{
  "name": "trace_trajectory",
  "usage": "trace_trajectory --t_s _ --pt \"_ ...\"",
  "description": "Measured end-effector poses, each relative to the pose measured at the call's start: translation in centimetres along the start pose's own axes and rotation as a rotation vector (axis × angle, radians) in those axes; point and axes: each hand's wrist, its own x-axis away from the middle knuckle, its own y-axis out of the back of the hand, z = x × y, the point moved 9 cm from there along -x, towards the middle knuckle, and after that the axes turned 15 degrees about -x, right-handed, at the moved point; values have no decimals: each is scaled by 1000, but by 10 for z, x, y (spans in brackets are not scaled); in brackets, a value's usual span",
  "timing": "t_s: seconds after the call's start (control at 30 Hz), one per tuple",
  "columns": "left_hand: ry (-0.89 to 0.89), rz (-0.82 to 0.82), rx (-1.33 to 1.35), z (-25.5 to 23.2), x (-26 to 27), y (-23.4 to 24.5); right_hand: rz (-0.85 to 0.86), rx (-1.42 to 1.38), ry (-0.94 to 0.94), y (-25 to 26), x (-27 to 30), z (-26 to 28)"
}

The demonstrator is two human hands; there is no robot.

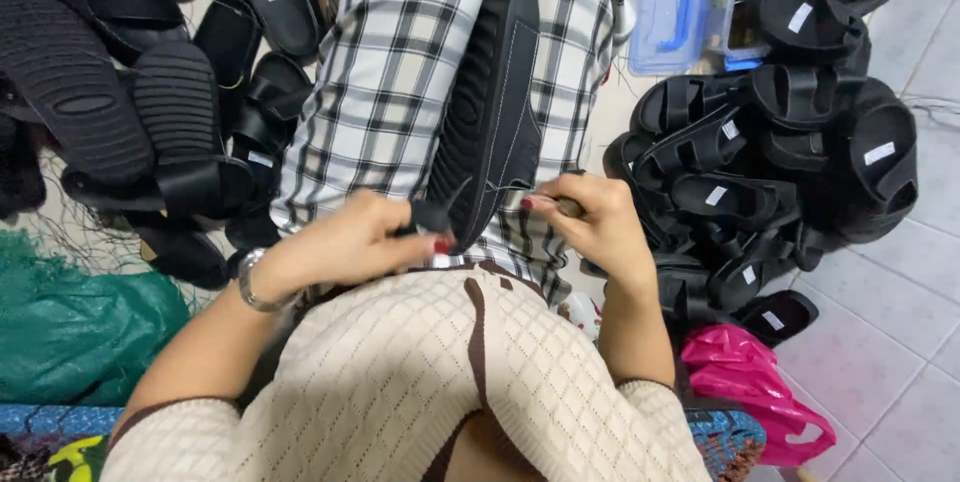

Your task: Hand-sewing straps onto black sandals using a needle and thread while sitting on the floor.

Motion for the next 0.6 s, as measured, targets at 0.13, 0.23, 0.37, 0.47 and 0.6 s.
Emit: trace_trajectory --t_s 0.13,0.23,0.37,0.47,0.6 --pt "-275 28 719 -32 -7 -11 42 -698 145 -8 -8 -16" --pt "-354 -612 -201 -40 -3 30 26 -1319 76 -19 -20 -49" --pt "-305 -825 -618 -12 -2 3 -176 -1167 59 -22 -28 -43" --pt "-364 -780 -511 -6 2 -12 -272 -1058 31 -28 -24 -39" --pt "-354 -668 -399 15 -1 -18 -412 -905 -101 -41 -34 -61"
